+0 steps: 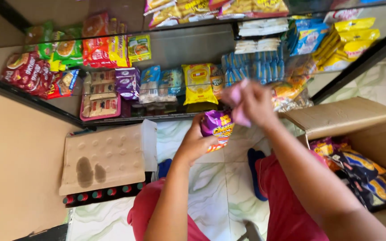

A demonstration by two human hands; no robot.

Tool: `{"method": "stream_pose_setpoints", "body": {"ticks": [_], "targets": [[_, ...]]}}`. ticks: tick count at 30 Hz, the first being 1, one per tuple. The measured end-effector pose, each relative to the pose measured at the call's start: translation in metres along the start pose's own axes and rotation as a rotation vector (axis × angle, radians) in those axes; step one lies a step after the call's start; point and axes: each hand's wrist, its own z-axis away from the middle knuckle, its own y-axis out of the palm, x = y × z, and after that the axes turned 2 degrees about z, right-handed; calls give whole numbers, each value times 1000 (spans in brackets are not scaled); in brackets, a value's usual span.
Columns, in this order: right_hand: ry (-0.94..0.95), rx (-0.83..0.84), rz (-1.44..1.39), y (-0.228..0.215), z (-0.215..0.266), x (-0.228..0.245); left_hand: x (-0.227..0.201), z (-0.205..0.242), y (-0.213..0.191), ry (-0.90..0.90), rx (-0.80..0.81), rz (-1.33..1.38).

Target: Wiping and stocking bags of snacks onto store shelves from a cardboard box.

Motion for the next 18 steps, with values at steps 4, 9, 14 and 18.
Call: {"method": "stream_pose_setpoints", "body": {"ticks": [4, 9, 14, 18], "targets": [[-428, 198, 456, 20, 17, 54, 8, -6, -1, 45, 69, -13], [201, 38, 324, 25, 3, 50, -17, -1, 9, 163, 143, -108], [390, -43, 155, 18, -10, 5, -13, 6, 8, 97, 26, -285], [413, -180, -162, 6, -21, -27, -8, 4, -4, 126, 6, -322]]}}
